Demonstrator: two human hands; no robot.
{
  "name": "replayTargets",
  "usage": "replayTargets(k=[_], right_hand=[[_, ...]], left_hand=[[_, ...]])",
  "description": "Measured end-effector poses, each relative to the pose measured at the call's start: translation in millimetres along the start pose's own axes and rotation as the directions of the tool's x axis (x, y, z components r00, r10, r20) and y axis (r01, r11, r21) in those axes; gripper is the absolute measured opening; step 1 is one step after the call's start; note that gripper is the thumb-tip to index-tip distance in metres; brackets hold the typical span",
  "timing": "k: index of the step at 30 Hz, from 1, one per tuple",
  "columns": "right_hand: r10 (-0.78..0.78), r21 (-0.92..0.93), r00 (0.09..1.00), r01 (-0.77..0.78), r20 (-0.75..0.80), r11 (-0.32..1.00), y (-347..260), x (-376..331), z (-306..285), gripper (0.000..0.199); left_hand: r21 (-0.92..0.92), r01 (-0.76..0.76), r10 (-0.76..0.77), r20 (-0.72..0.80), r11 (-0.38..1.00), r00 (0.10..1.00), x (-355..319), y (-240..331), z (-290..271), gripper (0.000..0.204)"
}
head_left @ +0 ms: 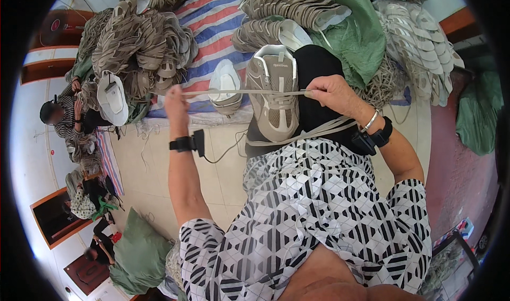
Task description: The person sits on the floor and laces a beige sneaker by hand. They repeatedly thread the laces through the eyelets, pull them tight, and adjust the fit. The task is performed on a single shoe while surrounded by piles of similar footwear.
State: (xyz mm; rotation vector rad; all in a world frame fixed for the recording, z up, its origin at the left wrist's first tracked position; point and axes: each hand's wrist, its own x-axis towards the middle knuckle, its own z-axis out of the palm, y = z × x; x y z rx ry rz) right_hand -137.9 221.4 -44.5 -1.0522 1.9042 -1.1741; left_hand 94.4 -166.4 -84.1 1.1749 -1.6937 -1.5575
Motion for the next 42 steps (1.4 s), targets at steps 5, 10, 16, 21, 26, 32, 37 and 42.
replayTargets(k=[5, 10, 16, 21, 26, 32, 37, 42], right_hand=[[0.29, 0.136, 0.939, -0.317, 0.186, 0.939, 19.5, -31.0, -51.0, 0.019], [0.289, -0.434, 0.904, -0.409, -0.316, 0.803, 150.4, -78.6, -100.3, 0.021], [-0.059, -0.291, 0.945, -0.04, -0.321, 0.956, 43.4, -18.2, -42.1, 0.015], [-0.306, -0.42, 0.924, 0.191, -0.227, 0.887, -2.0, 12.5, 13.5, 0.014], [-0.006, -0.166, 0.995, -0.011, -0.096, 0.986, 9.1, 5.1, 30.3, 0.014], [0.115, -0.122, 0.993, -0.117, -0.025, 0.986, -9.1, 7.8, 23.3, 0.016], [0.003, -0.35, 0.997, -0.031, -0.08, 0.936, -6.8, 15.9, 27.3, 0.01], [-0.235, -0.708, 0.972, 0.153, -0.019, 0.689, -11.2, 13.1, 45.2, 0.006]], left_hand=[[0.184, 0.163, -0.207, 0.253, 0.969, 0.945, -37.6, -13.9, 35.2, 0.03], [0.47, -0.433, 0.302, 0.329, 0.77, 0.895, -48.7, -28.1, 67.4, 0.041], [0.318, -0.532, 0.351, 0.48, 0.784, 0.804, -106.1, 26.9, 135.1, 0.025], [0.533, -0.626, 0.145, 0.685, 0.569, 0.714, -125.8, 29.7, 140.8, 0.019], [0.42, -0.518, 0.147, 0.655, 0.745, 0.741, -125.3, 25.4, 118.2, 0.018], [0.087, -0.298, 0.218, 0.497, 0.951, 0.84, -119.2, 26.5, 138.1, 0.023], [0.244, -0.464, 0.235, 0.613, 0.852, 0.754, -126.1, 21.0, 139.2, 0.026], [0.279, -0.4, 0.135, 0.65, 0.873, 0.748, -116.9, 15.8, 125.8, 0.027]])
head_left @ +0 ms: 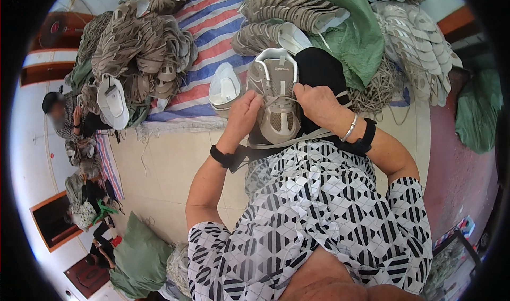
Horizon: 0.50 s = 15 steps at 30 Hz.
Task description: The person sits on the floor and laces a beige sneaker by hand. They repeatedly thread the laces through the eyelets, pull them tight, and adjust the fit. The task is performed on a single shoe while surrounded by piles of similar footwear.
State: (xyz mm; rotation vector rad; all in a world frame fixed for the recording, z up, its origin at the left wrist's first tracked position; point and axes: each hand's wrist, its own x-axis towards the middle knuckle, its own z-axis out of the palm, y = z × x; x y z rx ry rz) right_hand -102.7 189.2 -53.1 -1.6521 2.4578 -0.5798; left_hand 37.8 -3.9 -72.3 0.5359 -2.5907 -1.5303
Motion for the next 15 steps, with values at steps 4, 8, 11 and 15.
replayTargets(k=[4, 8, 11, 15], right_hand=[[0.165, 0.221, 0.982, -0.182, 0.092, 0.958, 9.8, 8.2, -5.2, 0.009], [0.272, 0.441, 0.914, -0.387, 0.302, 0.81, 10.2, 14.9, -15.6, 0.014], [-0.226, -0.156, 0.964, 0.204, -0.142, 0.966, 8.1, 0.5, 14.3, 0.018], [0.221, 0.498, 0.943, -0.32, 0.248, 0.806, 6.0, 8.3, -9.3, 0.007]], left_hand=[[-0.035, -0.054, 0.056, 0.036, 0.998, 0.998, 2.0, 6.2, -1.0, 0.024], [-0.013, -0.048, 0.049, 0.055, 0.999, 0.997, 0.4, 4.3, -1.1, 0.023], [-0.009, 0.011, -0.01, 0.085, 1.0, 0.996, 5.2, 5.7, -2.9, 0.024], [-0.155, 0.138, -0.13, 0.06, 0.978, 0.99, 7.6, 2.7, 0.9, 0.027]])
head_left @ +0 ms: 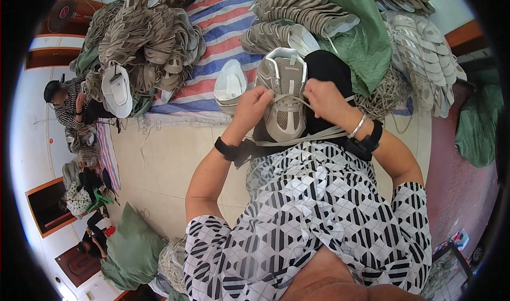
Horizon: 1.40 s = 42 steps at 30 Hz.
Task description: The person sits on the floor and laces a beige sneaker by hand. They repeatedly thread the laces through the eyelets, pull them tight, and adjust the fit. The task is performed on a single shoe while surrounded by piles of similar footwear.
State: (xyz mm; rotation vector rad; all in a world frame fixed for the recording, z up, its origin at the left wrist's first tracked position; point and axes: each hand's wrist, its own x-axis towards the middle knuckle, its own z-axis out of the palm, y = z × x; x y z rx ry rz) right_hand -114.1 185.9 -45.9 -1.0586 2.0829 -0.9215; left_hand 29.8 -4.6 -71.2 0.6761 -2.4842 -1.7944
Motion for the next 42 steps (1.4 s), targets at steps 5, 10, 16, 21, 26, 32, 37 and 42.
replayTargets(k=[5, 10, 16, 21, 26, 32, 37, 42], right_hand=[[-0.382, -0.441, 0.911, 0.282, -0.156, 0.852, 14.8, -2.3, 12.0, 0.003], [0.066, 0.094, 0.998, -0.067, 0.011, 0.993, -0.2, -0.8, 2.3, 0.012], [-0.259, -0.377, 0.965, 0.227, -0.037, 0.898, -6.1, -2.7, -10.5, 0.015], [-0.503, -0.6, 0.85, 0.487, 0.156, 0.635, -7.8, 4.7, -29.6, 0.034], [-0.609, -0.507, 0.74, 0.656, 0.285, 0.56, 13.1, 28.4, -34.1, 0.032], [-0.722, -0.499, 0.625, 0.746, 0.298, 0.44, 24.5, 44.2, -31.6, 0.015], [-0.703, -0.522, 0.661, 0.711, 0.264, 0.472, 24.5, 34.3, -33.7, 0.011], [-0.671, -0.537, 0.698, 0.677, 0.251, 0.503, 23.4, 20.9, -40.7, 0.009]], left_hand=[[-0.024, 0.062, -0.064, -0.137, 0.998, 0.988, 2.4, 3.0, 9.2, 0.027], [0.617, -0.158, 0.368, -0.23, 0.771, 0.901, -10.5, 31.0, 23.1, 0.021], [0.535, -0.25, 0.359, -0.108, 0.807, 0.927, 3.1, 26.2, 11.4, 0.017], [0.666, -0.602, 0.635, 0.243, 0.441, 0.734, 16.9, 70.2, -19.4, 0.033], [0.657, -0.743, 0.439, 0.634, 0.13, 0.637, 38.2, 97.5, -32.6, 0.036], [0.577, -0.817, 0.313, 0.779, -0.02, 0.543, 59.4, 86.4, -32.6, 0.023], [0.66, -0.722, 0.293, 0.663, 0.206, 0.689, 49.4, 93.3, -15.4, 0.016], [0.534, -0.531, 0.521, 0.187, 0.657, 0.833, 68.9, 98.7, -8.5, 0.017]])
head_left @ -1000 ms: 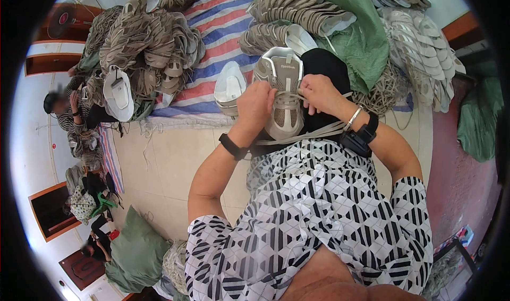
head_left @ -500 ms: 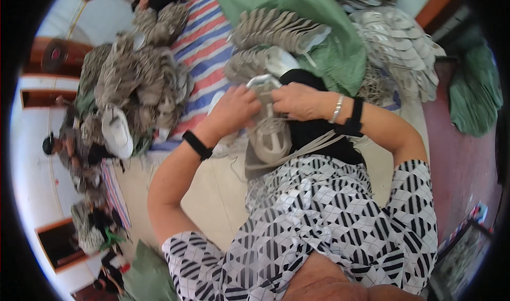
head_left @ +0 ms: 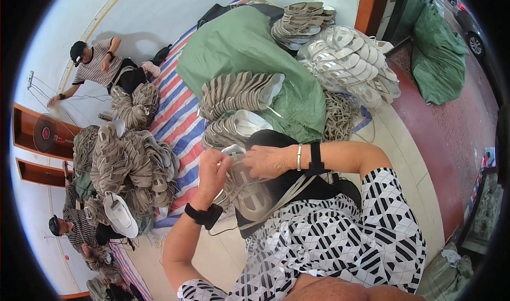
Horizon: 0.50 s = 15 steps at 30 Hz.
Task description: The person sits on the floor and laces a beige sneaker by hand. They repeatedly thread the laces through the eyelets, pull them tight, and adjust the fit. The task is performed on a single shoe while surrounded by piles of similar footwear.
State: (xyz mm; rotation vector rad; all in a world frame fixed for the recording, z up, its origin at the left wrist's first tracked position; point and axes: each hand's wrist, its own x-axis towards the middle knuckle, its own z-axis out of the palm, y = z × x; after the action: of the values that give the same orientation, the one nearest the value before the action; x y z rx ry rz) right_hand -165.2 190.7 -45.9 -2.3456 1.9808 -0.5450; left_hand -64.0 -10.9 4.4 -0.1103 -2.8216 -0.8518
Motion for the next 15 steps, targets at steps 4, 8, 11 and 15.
replayTargets(k=[4, 8, 11, 15], right_hand=[[-0.031, -0.046, 0.997, 0.028, -0.065, 0.999, 5.5, -0.2, 11.0, 0.009], [-0.077, -0.133, 0.961, 0.043, -0.266, 0.99, 0.0, -2.5, 7.1, 0.009], [-0.025, -0.2, 0.963, -0.03, -0.268, 0.979, -5.3, -10.5, 7.4, 0.006], [-0.015, -0.24, 0.965, -0.05, -0.263, 0.969, -10.5, -11.3, 6.5, 0.004]], left_hand=[[-0.344, 0.41, -0.359, 0.203, 0.845, 0.911, -3.6, 1.8, 32.2, 0.02], [-0.364, 0.518, -0.266, 0.555, 0.774, 0.788, -18.7, 5.2, 30.7, 0.021], [-0.244, 0.259, -0.098, 0.522, 0.934, 0.847, -13.8, 3.4, 33.5, 0.025], [0.146, 0.03, -0.105, 0.542, 0.989, 0.834, -9.9, -1.3, 57.1, 0.03]])
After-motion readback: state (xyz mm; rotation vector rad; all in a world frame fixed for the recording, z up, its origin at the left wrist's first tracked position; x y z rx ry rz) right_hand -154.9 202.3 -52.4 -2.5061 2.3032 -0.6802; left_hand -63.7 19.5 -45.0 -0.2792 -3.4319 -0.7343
